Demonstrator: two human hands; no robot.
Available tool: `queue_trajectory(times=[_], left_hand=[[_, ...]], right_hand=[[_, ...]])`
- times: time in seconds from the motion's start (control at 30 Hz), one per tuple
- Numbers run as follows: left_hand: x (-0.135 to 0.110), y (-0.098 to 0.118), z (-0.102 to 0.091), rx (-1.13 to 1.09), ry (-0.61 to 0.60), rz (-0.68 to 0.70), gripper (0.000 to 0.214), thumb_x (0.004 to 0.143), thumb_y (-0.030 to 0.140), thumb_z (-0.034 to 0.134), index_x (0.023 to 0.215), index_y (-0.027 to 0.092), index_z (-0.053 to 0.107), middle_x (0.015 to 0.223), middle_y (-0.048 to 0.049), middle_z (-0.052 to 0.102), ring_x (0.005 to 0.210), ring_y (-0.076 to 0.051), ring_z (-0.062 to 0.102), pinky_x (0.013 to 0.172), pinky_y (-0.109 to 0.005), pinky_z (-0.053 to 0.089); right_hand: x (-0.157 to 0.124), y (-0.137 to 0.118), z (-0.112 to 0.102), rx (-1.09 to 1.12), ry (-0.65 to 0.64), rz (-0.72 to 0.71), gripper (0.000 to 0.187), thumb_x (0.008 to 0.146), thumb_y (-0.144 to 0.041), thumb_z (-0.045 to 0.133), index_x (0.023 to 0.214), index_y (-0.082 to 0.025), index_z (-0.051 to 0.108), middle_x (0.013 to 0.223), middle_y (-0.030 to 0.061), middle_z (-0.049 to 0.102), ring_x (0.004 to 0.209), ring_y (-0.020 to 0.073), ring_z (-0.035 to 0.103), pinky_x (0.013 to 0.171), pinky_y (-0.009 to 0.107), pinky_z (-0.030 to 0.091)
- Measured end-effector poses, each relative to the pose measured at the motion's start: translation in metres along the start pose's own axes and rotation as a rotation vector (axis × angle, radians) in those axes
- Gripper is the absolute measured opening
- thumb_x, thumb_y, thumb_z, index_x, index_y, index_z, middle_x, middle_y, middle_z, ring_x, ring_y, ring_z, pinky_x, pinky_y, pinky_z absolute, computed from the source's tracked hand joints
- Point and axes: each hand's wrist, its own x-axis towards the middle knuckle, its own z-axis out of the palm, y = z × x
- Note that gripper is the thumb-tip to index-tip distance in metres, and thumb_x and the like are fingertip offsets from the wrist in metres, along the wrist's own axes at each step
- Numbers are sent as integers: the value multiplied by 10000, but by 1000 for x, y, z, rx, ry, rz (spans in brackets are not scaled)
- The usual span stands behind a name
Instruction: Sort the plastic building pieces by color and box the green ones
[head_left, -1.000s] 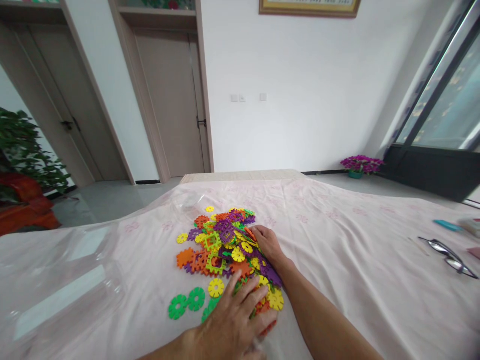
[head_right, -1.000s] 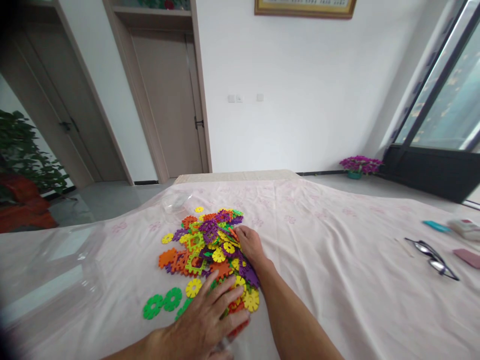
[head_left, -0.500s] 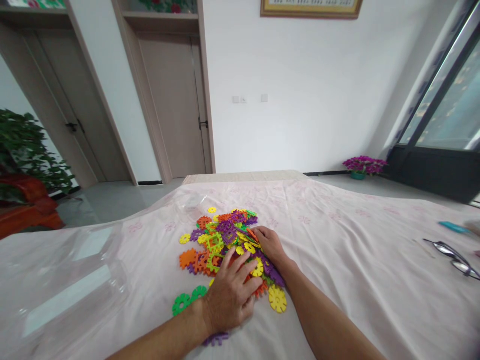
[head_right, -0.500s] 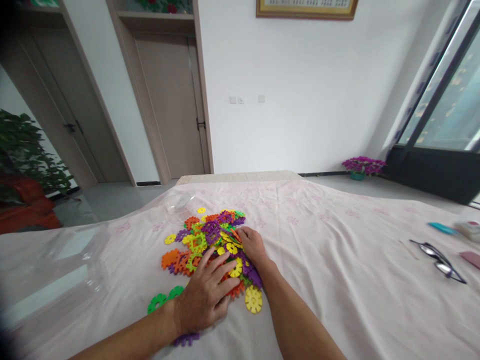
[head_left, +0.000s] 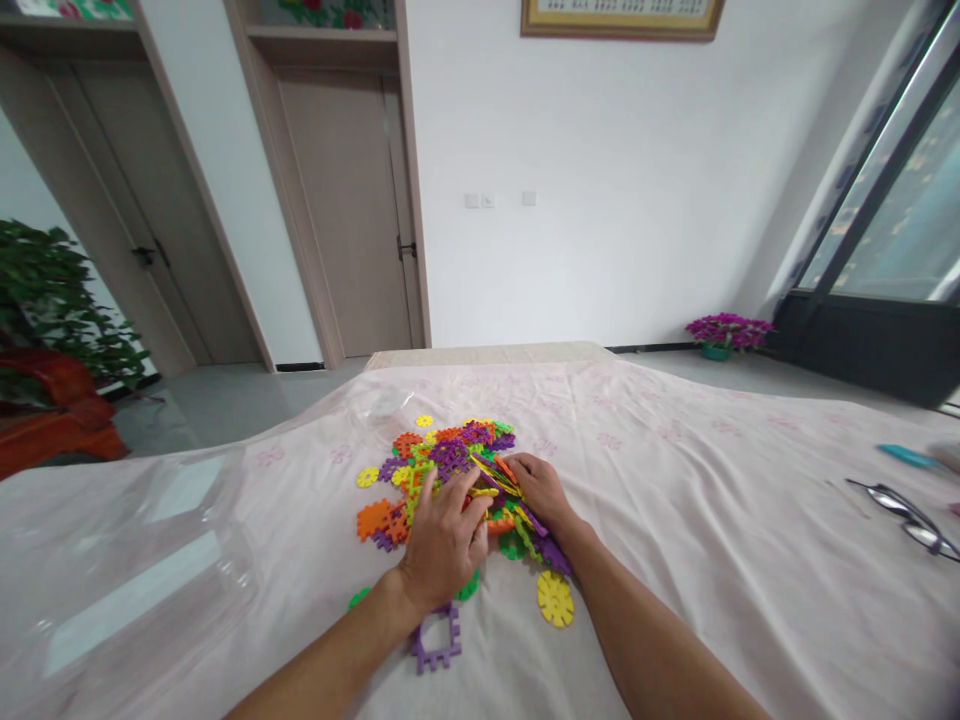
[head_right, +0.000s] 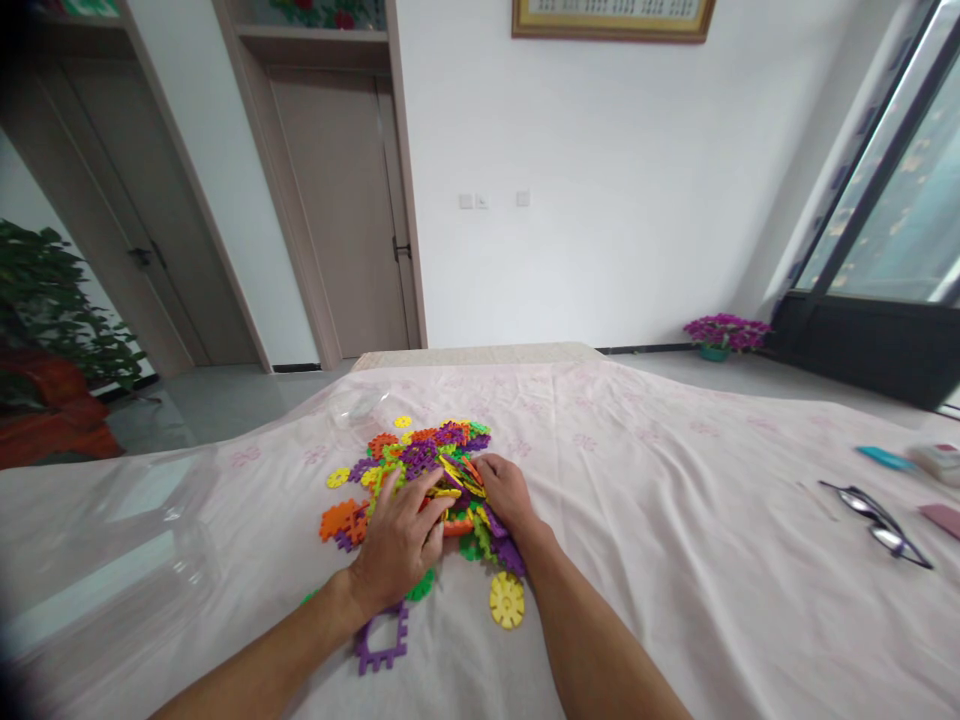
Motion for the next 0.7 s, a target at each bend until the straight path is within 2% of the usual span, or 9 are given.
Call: queue_trajectory(times=[0.17,0.33,0.47,0.7], left_hand=[[7,-19,0,2,-14,-183,263,864,197,530,1072,267,675,1241,-67,655,1186,-254,568,1141,-598,248],[11,-27,-2,-48,-48,-240,232,858,194,533,1001,273,698,1178,-40,698,1135,-242,600,1131,-580,252],[14,-38,-5,-106,-27,-306,254,886,185,477,947,272,708,1090,-22,736,1060,-214,637,1129,-555,254],[5,-72,-6,-29,73,-410,273,880,198,481,1029,274,697,1180,-32,706,1151,-226,604,1112,-491,306]], right_hand=[[1,-1,0,-28,-6,1,410,887,-460,430,893,-182,732,855,41,729,833,219,644,754,300,482],[1,-5,0,-39,-16,2,411,886,-454,431,903,-181,737,847,43,728,795,215,637,749,307,480],[1,-4,0,-50,-10,-12,407,881,-451,432,910,-188,743,863,46,732,809,222,638,765,316,479],[3,1,1,-51,-20,10,379,868,-442,447,908,-202,737,870,34,735,851,230,647,752,312,472]])
